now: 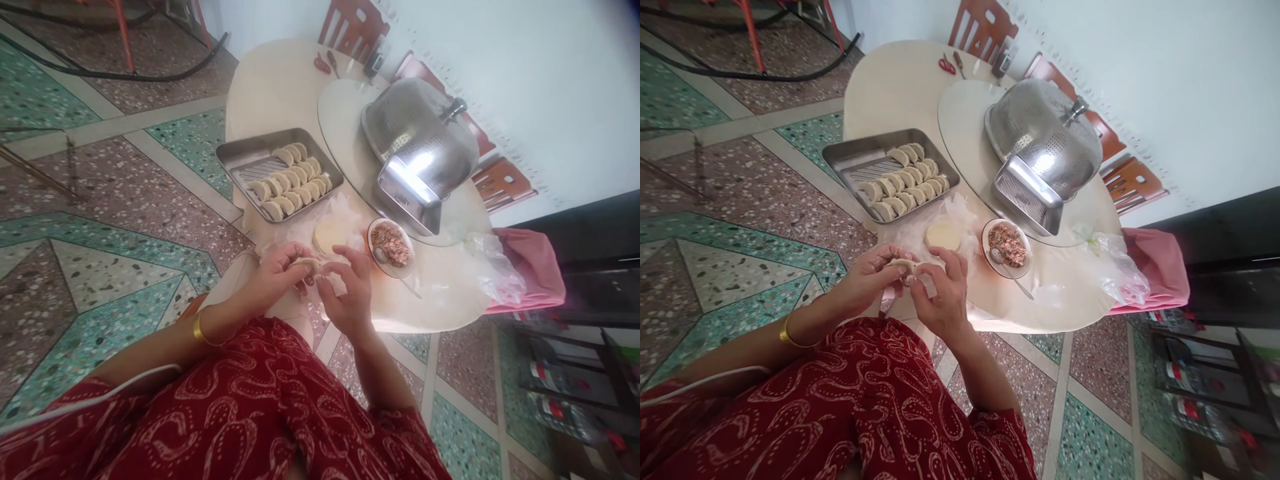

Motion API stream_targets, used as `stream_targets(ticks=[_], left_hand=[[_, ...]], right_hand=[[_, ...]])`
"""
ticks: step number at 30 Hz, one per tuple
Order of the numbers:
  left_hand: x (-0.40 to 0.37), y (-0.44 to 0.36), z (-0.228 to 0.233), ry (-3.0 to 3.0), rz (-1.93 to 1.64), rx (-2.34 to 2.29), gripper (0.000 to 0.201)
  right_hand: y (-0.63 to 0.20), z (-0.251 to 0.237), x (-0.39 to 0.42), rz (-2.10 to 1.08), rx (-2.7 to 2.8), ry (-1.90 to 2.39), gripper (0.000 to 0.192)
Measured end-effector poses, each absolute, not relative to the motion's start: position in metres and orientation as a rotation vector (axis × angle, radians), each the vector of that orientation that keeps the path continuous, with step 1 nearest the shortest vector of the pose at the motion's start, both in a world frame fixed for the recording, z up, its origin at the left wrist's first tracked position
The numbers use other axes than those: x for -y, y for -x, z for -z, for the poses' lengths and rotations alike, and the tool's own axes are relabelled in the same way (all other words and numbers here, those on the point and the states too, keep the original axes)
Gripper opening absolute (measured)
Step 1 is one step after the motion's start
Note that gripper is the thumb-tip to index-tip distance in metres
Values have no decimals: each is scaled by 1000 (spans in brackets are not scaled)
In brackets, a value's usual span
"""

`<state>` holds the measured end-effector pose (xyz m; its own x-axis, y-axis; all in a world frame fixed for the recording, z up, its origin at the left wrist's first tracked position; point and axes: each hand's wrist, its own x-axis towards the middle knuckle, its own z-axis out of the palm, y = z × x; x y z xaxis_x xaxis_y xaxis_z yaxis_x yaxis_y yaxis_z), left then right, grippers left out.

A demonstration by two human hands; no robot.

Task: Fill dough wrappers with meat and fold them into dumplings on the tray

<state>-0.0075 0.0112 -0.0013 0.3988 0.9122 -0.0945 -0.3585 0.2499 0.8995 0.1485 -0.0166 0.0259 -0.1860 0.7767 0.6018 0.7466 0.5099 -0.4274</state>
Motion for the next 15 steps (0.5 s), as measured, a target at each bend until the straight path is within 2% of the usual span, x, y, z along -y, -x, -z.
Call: stream_targets(ticks=[6,15], left_hand=[[-11,8,-1,-956,-973,-718,18],[-12,9,0,-932,-971,-682,14]], right_hand=[[-146,-22,13,7,1900,1297,8],[-146,-20,14,105,1997,1157,12]])
